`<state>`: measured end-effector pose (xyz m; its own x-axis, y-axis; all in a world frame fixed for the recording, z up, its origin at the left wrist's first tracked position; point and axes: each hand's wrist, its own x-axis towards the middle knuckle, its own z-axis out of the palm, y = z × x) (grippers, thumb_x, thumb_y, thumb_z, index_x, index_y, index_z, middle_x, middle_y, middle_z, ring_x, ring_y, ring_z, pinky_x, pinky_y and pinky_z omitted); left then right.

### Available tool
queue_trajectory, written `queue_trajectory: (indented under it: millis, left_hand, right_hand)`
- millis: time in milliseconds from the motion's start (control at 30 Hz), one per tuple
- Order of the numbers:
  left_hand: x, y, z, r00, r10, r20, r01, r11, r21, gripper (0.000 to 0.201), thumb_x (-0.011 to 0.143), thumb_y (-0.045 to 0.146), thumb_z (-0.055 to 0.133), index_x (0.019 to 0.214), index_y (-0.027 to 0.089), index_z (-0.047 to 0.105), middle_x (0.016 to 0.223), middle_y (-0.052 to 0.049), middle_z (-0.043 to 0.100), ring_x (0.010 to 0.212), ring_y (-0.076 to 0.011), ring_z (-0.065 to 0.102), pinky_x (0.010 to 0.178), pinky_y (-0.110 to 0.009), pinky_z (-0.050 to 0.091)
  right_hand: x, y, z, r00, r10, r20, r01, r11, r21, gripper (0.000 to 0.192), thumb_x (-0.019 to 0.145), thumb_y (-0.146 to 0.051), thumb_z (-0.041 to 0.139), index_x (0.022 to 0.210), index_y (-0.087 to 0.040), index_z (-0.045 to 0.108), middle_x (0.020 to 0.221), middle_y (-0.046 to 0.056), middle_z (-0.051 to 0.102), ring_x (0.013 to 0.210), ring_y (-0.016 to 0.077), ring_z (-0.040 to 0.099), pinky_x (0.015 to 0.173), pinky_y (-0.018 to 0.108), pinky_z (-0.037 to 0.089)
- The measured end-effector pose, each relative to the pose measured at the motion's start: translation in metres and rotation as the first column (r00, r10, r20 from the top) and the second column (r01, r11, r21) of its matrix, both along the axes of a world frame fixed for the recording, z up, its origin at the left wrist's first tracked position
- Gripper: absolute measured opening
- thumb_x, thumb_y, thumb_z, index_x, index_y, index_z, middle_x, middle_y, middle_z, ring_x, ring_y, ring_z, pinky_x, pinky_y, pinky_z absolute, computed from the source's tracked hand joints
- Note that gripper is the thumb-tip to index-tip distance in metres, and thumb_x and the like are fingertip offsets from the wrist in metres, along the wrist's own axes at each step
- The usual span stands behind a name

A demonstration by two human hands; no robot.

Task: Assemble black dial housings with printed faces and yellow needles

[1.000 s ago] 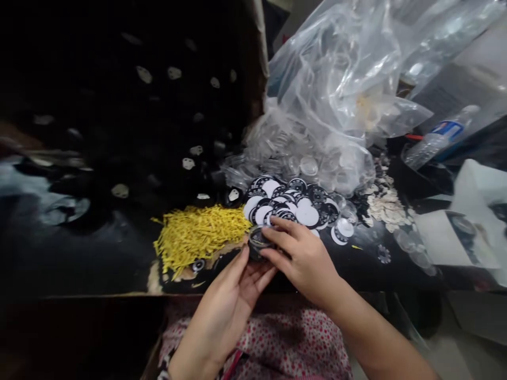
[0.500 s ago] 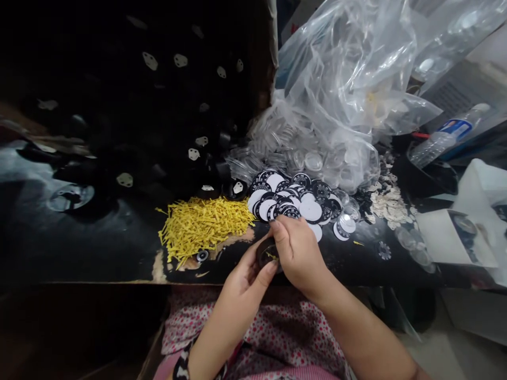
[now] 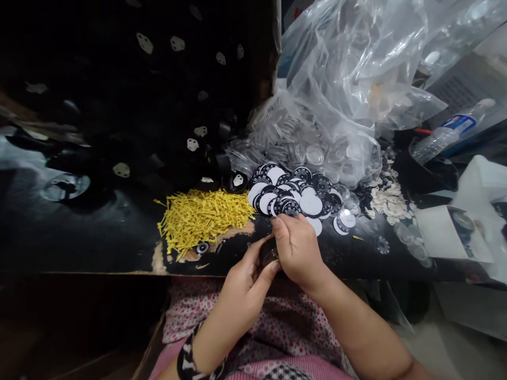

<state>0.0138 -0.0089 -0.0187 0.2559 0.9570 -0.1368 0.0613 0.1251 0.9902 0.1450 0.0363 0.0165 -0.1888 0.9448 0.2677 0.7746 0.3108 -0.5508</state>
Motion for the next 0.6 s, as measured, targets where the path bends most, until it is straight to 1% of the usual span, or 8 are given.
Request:
queue_trajectory:
  millis: [100,200,267,367,433,500,533,600]
  left_hand:
    - [0.004,0.005,0.005,0.999,0.017,-0.044,-0.017,1.0,0.012,0.04,0.093,0.037,0.054,0.13,0.021,0.055,0.136,-0.009,0.063,0.125,-0.0217,0.058,0.105,-0.031,0.045]
    - [-0.001,0.002,0.011,0.996,0.025,-0.09,-0.025,1.0,0.0,0.04,0.092,0.039,0.055,0.129,0.023,0.057,0.132,-0.008,0.065,0.124,-0.0241,0.059,0.103,-0.032,0.047]
    - [-0.021,-0.014,0.006,0.99,0.009,-0.138,-0.016,0.999,-0.051,0.041,0.091,0.041,0.056,0.13,0.027,0.059,0.131,-0.006,0.066,0.123,-0.0253,0.06,0.102,-0.034,0.048]
    - [-0.079,-0.058,-0.021,0.969,0.025,-0.244,-0.068,0.983,-0.168,0.045,0.089,0.043,0.057,0.132,0.032,0.058,0.134,-0.004,0.064,0.125,-0.0288,0.058,0.104,-0.041,0.047]
    - [-0.125,-0.087,-0.039,0.88,0.196,-0.432,-0.293,0.941,-0.17,0.048,0.088,0.048,0.056,0.131,0.027,0.059,0.135,-0.009,0.063,0.127,-0.0351,0.055,0.107,-0.053,0.041]
    - [-0.162,-0.099,-0.042,0.689,0.377,-0.618,-0.472,0.882,0.012,0.051,0.084,0.051,0.058,0.124,0.02,0.063,0.138,-0.016,0.058,0.132,-0.0404,0.049,0.11,-0.06,0.033]
    - [-0.173,-0.096,-0.038,0.623,0.434,-0.651,-0.475,0.871,0.127,0.05,0.084,0.049,0.058,0.125,0.021,0.062,0.141,-0.016,0.055,0.134,-0.0389,0.046,0.113,-0.058,0.031]
    - [-0.184,-0.068,-0.02,0.566,0.511,-0.647,-0.397,0.857,0.329,0.046,0.089,0.042,0.055,0.132,0.025,0.056,0.143,-0.011,0.054,0.135,-0.0314,0.046,0.115,-0.048,0.03]
  right_hand:
    - [-0.002,0.002,-0.002,1.0,-0.004,0.006,0.004,1.0,-0.006,0.044,0.103,-0.03,0.023,0.064,-0.021,0.042,0.059,-0.001,0.053,0.055,0.0129,0.043,0.065,0.03,0.028]
    - [0.001,0.001,0.008,0.998,0.045,0.043,-0.042,0.997,-0.07,0.045,0.104,-0.033,0.027,0.065,-0.02,0.047,0.063,0.0,0.057,0.059,0.0135,0.049,0.067,0.031,0.028]
    - [0.006,-0.002,0.017,0.988,0.152,-0.009,-0.152,0.973,-0.174,0.043,0.103,-0.038,0.034,0.07,-0.019,0.054,0.068,0.0,0.062,0.064,0.0136,0.054,0.07,0.03,0.03]
    - [0.016,-0.005,0.023,0.963,0.204,-0.174,-0.245,0.933,-0.264,0.032,0.101,-0.041,0.042,0.086,-0.021,0.061,0.081,-0.001,0.068,0.075,0.0148,0.06,0.074,0.029,0.035]
    - [0.017,-0.004,0.019,0.968,0.126,-0.215,-0.185,0.941,-0.284,0.03,0.101,-0.04,0.042,0.087,-0.021,0.062,0.082,0.001,0.068,0.075,0.0165,0.059,0.072,0.03,0.036]
    - [0.009,-0.003,0.015,0.967,0.122,-0.225,-0.189,0.932,-0.31,0.029,0.1,-0.037,0.043,0.083,-0.021,0.061,0.079,0.001,0.067,0.073,0.017,0.058,0.07,0.031,0.036]
    - [0.003,-0.002,0.013,0.958,0.168,-0.234,-0.239,0.918,-0.318,0.027,0.099,-0.035,0.045,0.082,-0.021,0.06,0.078,0.0,0.067,0.072,0.0166,0.057,0.071,0.031,0.036]
    - [-0.011,-0.002,0.015,0.925,0.286,-0.252,-0.357,0.881,-0.311,0.023,0.098,-0.031,0.048,0.081,-0.021,0.059,0.08,-0.001,0.067,0.073,0.0158,0.057,0.073,0.031,0.036]
